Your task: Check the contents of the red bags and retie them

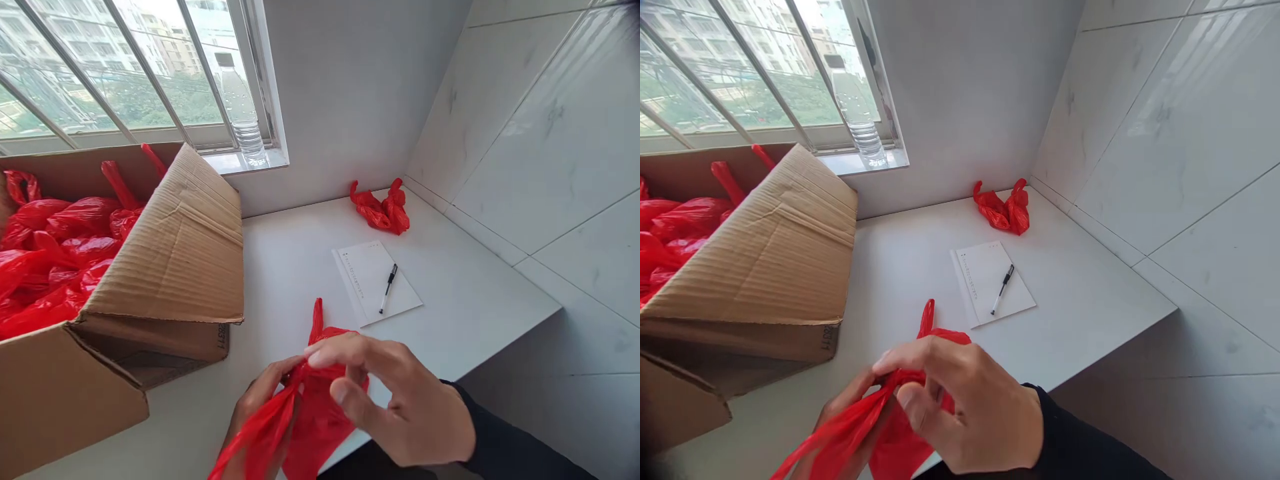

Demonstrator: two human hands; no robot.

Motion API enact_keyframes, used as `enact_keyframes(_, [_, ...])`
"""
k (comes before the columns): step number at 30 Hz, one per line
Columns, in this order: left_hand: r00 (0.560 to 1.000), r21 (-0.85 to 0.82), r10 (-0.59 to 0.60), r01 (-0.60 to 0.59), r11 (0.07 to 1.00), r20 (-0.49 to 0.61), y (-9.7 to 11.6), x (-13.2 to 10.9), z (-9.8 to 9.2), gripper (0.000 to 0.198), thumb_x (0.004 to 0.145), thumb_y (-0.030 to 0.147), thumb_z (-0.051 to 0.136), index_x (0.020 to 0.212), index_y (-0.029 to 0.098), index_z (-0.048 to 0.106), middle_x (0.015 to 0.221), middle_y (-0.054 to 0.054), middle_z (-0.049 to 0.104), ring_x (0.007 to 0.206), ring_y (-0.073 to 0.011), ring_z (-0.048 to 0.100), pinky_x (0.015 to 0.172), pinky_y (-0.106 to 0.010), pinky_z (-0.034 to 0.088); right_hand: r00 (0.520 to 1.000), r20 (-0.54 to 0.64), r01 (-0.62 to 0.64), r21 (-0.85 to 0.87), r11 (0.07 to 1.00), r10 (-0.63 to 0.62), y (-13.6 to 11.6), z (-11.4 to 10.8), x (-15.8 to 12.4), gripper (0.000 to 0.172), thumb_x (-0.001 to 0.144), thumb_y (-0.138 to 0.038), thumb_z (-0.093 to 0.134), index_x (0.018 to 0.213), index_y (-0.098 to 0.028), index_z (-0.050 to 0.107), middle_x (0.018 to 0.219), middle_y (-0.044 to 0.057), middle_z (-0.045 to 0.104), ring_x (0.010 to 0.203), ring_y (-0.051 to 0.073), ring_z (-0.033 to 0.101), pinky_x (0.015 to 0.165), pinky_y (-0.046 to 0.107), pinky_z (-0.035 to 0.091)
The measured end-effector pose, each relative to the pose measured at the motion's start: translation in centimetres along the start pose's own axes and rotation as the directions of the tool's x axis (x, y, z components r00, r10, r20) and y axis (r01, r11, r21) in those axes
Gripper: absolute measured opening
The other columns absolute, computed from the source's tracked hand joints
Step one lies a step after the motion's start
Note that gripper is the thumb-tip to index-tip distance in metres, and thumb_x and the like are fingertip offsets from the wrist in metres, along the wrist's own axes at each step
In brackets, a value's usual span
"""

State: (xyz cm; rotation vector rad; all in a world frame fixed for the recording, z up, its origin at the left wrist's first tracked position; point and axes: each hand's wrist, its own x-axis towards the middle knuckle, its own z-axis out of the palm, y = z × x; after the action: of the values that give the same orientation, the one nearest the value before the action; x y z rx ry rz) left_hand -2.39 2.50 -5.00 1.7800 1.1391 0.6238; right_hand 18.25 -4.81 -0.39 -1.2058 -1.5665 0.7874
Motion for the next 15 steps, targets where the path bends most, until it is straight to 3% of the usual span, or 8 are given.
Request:
enact_keyframes(2, [1.0,-0.067,-0.015,0.014,0.998,-0.022,-0.8,0.2,-0.1,0.027,0.087,0.042,0.067,0.108,0.029,0.079,0.103,-0.005,0.08,0.092,-0.0284,0.075,0.08,-0.032,0.062,0.997,-0.063,-0.05,-0.046,0.998,0.047,1.2,-0.2,0.1,0.026,0.103,-0.02,0.048,0.126,-0.027,0.057,0.114,0.002,0.072,0.073,0.012,0.066,0.072,0.027,0.056])
enact_keyframes(6, [0.996,-0.136,0.085,-0.085,0.987,-0.007,-1.8,0.3,-0.3,0.02,0.086,0.043,0.069,0.097,0.032,0.082,0.102,-0.007,0.079,0.098,-0.0307,0.073,0.086,-0.036,0.061,0.993,0.118,0.019,-0.235,0.972,0.009,3.4,0.4,0.3,0.036,0.097,-0.013,0.052,0.132,-0.021,0.056,0.13,0.009,0.064,0.115,0.022,0.063,0.097,0.035,0.052])
enact_keyframes(9, [0.998,-0.198,0.005,-0.018,0.98,-0.068,-1.6,0.0,0.0,0.028,0.085,0.048,0.071,0.106,0.031,0.08,0.105,-0.006,0.079,0.099,-0.0302,0.073,0.086,-0.037,0.062,0.983,0.172,-0.018,-0.284,0.959,0.069,4.0,1.3,0.3,0.03,0.096,-0.015,0.055,0.125,-0.019,0.062,0.112,0.007,0.068,0.096,0.02,0.066,0.084,0.033,0.054])
enact_keyframes(12, [0.982,-0.24,-0.122,0.086,0.967,-0.141,-1.2,-0.4,-0.1,0.035,0.081,0.055,0.074,0.104,0.028,0.078,0.106,-0.006,0.078,0.101,-0.0291,0.074,0.085,-0.033,0.063,0.99,0.097,-0.075,-0.258,0.963,0.103,3.9,1.4,0.3,0.016,0.095,-0.015,0.056,0.105,-0.02,0.068,0.095,0.002,0.07,0.081,0.015,0.064,0.071,0.028,0.049])
enact_keyframes(15, [0.963,-0.261,-0.19,0.137,0.956,-0.191,-1.0,-0.4,-1.1,0.038,0.075,0.058,0.078,0.094,0.026,0.075,0.097,-0.004,0.077,0.091,-0.0273,0.074,0.071,-0.028,0.064,0.986,0.018,-0.156,-0.224,0.962,0.164,3.8,0.6,0.1,0.012,0.096,-0.016,0.057,0.099,-0.022,0.067,0.09,-0.002,0.07,0.076,0.013,0.061,0.068,0.027,0.045])
